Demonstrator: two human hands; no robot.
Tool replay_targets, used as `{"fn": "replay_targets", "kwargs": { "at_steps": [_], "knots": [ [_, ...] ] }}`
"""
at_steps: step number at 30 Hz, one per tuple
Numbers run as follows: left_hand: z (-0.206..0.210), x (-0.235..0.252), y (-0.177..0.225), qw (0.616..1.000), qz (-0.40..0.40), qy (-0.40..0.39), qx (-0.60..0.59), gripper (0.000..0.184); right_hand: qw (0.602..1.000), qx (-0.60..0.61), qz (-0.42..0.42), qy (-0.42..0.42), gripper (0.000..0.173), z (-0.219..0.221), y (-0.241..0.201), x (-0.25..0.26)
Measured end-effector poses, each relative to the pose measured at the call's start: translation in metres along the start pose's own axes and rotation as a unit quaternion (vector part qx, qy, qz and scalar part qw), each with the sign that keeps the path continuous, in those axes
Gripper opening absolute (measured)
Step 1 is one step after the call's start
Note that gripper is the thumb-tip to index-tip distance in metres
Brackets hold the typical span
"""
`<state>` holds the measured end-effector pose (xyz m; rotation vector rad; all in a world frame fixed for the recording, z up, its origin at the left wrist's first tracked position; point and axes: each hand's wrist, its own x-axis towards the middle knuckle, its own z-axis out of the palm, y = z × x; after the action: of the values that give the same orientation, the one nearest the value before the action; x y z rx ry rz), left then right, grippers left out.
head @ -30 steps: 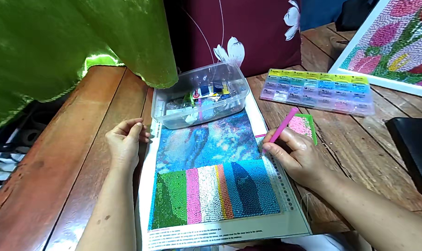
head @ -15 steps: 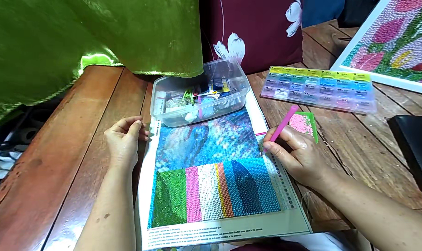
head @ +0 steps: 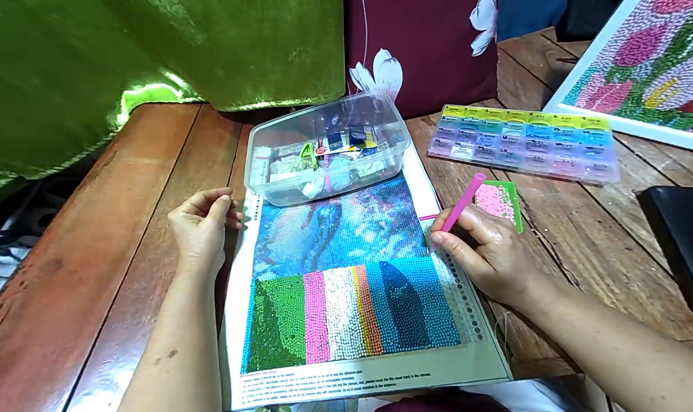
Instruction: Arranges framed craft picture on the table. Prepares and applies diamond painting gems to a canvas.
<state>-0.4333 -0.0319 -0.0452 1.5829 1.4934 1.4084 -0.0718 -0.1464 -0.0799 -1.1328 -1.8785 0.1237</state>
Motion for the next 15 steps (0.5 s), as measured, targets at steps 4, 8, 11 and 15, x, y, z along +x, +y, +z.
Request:
{"fn": "replay_targets", "kwargs": {
  "at_steps": [4, 8, 11, 15],
  "knots": [
    [-0.0002, 0.0001, -0.0005, 1.000, 0.002, 0.001, 0.005, 0.013, 1.000, 0.002, -0.004, -0.005, 0.022, 0.0010, 0.0009, -0.0001],
    [0.0003, -0.0002, -0.0003, 1.000, 0.001, 0.001, -0.001, 0.013, 1.000, 0.018, 0.015, -0.003, 0.021, 0.0003, 0.0008, -0.0001],
    [0.0008, -0.0005, 0.0002, 1.000, -0.001, 0.002, -0.002, 0.014, 0.998, 0.052, 0.041, 0.008, 0.020, -0.0009, 0.0019, -0.0007],
    [0.0003, -0.0005, -0.0003, 1.000, 0.002, 0.002, -0.001, 0.013, 0.998, 0.054, 0.039, 0.009, 0.019, -0.0015, 0.0008, -0.0003]
  ]
}}
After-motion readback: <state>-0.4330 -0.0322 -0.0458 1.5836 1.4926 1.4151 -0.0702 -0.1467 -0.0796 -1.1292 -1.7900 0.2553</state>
